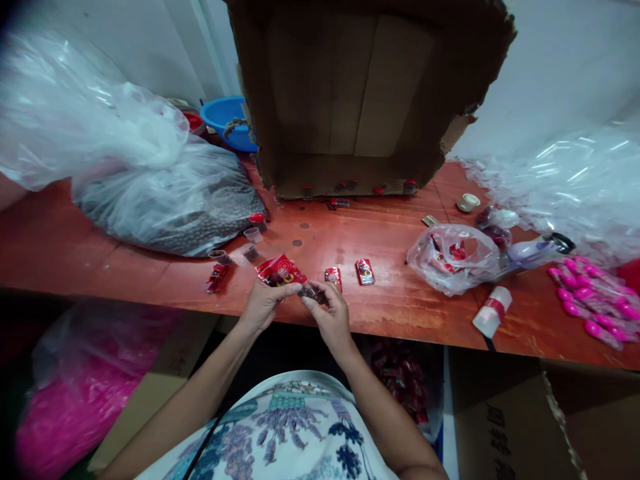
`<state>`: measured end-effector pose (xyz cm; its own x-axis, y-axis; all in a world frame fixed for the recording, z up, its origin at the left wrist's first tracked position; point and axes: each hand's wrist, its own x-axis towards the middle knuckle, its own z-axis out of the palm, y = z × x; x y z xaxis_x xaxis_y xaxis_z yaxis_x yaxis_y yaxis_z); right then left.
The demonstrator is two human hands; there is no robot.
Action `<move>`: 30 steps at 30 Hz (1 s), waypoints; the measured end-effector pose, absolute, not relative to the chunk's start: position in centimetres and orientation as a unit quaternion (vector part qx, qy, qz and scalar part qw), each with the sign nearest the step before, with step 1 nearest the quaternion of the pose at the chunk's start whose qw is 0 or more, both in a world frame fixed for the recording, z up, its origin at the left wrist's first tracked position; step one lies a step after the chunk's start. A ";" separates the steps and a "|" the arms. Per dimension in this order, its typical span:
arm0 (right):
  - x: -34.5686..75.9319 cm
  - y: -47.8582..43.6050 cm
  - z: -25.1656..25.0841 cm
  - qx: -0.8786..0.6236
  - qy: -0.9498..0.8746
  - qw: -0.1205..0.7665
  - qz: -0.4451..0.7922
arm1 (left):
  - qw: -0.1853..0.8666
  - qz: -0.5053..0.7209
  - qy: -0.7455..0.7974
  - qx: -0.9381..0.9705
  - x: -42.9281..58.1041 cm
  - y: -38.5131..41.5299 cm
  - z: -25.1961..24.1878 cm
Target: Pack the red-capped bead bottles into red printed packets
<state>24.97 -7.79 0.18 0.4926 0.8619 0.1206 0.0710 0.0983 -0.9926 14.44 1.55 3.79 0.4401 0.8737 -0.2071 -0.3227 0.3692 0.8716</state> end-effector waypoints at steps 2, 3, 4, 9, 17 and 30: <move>25.1 -7.7 0.1 -0.568 -0.357 0.644 0.367 | 0.756 0.386 0.347 0.399 14.3 1.7 4.0; 25.2 -7.7 0.1 -0.563 -0.352 0.646 0.377 | 0.750 0.387 0.353 0.404 14.3 1.8 4.1; 25.4 -7.7 0.2 -0.565 -0.357 0.643 0.374 | 0.740 0.391 0.360 0.412 14.3 1.8 4.1; 25.5 -7.9 0.5 -0.613 -0.393 0.616 0.301 | 0.701 0.394 0.389 0.448 14.6 1.7 3.9; 25.4 -7.8 -0.3 -0.557 -0.279 0.665 0.413 | 0.756 0.347 0.339 0.439 14.5 1.8 3.3; 27.4 -7.5 0.7 -0.615 -0.485 0.557 0.276 | 0.773 0.290 0.364 0.431 15.2 1.3 2.1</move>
